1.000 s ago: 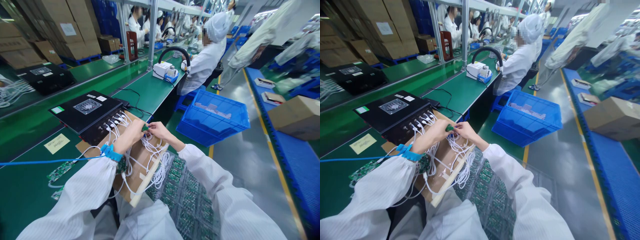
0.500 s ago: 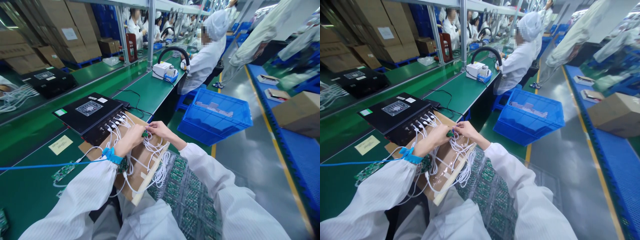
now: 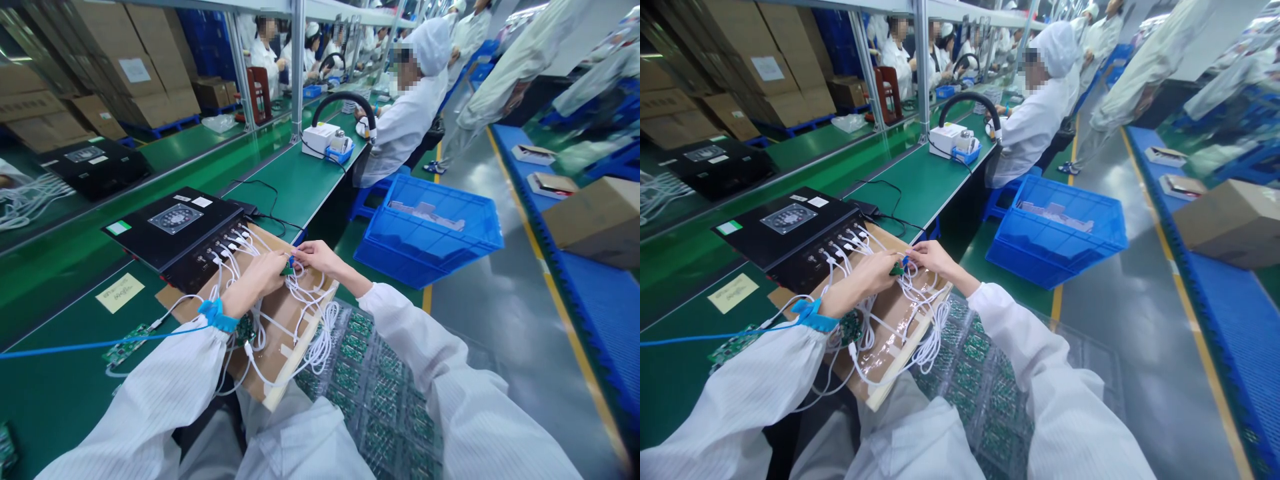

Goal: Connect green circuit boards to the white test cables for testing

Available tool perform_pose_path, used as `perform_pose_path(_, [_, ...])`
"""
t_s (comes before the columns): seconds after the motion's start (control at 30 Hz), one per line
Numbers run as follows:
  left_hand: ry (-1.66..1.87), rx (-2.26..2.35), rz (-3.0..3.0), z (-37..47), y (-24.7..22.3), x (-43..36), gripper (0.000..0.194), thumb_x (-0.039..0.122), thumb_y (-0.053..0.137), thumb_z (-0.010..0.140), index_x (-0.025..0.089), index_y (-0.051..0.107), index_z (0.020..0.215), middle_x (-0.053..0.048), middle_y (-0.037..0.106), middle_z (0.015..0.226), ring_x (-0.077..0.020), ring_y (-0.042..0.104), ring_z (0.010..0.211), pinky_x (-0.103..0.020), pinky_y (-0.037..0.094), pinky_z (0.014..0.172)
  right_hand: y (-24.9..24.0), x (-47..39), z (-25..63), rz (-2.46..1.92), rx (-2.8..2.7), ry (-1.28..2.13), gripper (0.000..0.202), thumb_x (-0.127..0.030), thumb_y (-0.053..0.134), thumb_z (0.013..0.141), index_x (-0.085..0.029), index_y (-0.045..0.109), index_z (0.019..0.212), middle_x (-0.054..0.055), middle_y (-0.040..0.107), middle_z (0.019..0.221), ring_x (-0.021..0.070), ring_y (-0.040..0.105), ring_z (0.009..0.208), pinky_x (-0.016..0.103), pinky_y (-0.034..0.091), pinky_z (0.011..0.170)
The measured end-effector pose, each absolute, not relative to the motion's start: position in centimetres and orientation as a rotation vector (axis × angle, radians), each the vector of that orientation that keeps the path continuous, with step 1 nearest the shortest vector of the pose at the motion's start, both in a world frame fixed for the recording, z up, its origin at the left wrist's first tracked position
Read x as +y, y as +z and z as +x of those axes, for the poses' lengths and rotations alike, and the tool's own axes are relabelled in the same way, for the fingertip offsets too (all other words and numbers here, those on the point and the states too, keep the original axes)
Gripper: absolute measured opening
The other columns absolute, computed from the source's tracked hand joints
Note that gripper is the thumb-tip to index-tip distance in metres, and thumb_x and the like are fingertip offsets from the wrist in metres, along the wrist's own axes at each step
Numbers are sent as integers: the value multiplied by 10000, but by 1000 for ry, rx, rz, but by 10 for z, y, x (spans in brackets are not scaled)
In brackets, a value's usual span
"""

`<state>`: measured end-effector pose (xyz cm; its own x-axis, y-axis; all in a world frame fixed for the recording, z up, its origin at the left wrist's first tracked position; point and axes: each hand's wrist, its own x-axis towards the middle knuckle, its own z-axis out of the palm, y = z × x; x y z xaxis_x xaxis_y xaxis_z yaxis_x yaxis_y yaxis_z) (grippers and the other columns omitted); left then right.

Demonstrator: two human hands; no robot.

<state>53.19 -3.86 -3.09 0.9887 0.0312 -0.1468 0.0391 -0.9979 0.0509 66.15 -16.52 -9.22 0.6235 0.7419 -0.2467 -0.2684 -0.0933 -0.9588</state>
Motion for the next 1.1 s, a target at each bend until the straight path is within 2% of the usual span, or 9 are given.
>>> perform_pose_path(0.13, [-216,29,3110,529,-30,-33,318,89,520,882,160,650,1163,-121,704,1217,-298,690,1106,-374,517,871,-89,-166,662,-1467,-459,893,172,-219,759,920,-137,663,804,23,732,618,148,710,544,230,604,537])
perform_pose_path(0.27, [-189,-23,3106,529,-33,-29,291,153,525,943,156,637,1212,-122,712,1220,-299,687,1119,-380,517,899,-87,-164,668,-1603,-591,797,202,-253,802,881,-141,676,772,8,720,613,122,673,515,192,554,472])
perform_pose_path(0.43, [-111,-105,3068,528,-35,-26,497,121,557,927,166,534,1421,-140,670,1333,-281,670,1165,-364,521,912,-82,-165,677,-1669,-700,771,273,-277,872,808,-148,647,725,19,723,620,128,700,551,186,582,503])
perform_pose_path(0.5, [-132,-102,3075,528,-35,-26,456,108,556,916,172,589,1367,-141,683,1293,-271,684,1122,-348,523,884,-82,-166,677,-1646,-673,806,301,-304,866,819,-161,615,736,28,732,639,154,722,567,227,614,525])
perform_pose_path(0.63, [-204,-104,3096,529,-32,-28,240,132,532,931,157,704,1096,-132,711,1128,-256,700,1011,-331,513,826,-86,-165,675,-1627,-596,843,299,-298,825,867,-183,567,768,37,732,650,205,751,588,304,652,541])
perform_pose_path(0.9, [-292,-55,3069,529,-28,-33,201,153,566,928,150,713,1064,-134,722,1158,-289,698,1082,-353,514,865,-89,-165,670,-1685,-560,830,251,-200,707,954,-212,511,798,37,719,631,222,762,606,328,651,562])
perform_pose_path(1.03, [-347,28,3095,530,-27,-37,230,149,519,939,145,725,1041,-167,746,1092,-315,722,1049,-369,527,836,-86,-167,663,-1862,-675,792,230,-213,655,983,-222,508,805,7,693,573,182,695,503,269,562,501])
perform_pose_path(1.1, [-384,82,3125,532,-25,-40,268,128,498,929,140,732,1059,-187,750,1061,-328,730,1034,-379,534,829,-85,-166,659,-2020,-810,652,209,-232,670,970,-215,539,808,10,703,613,171,684,538,251,510,529])
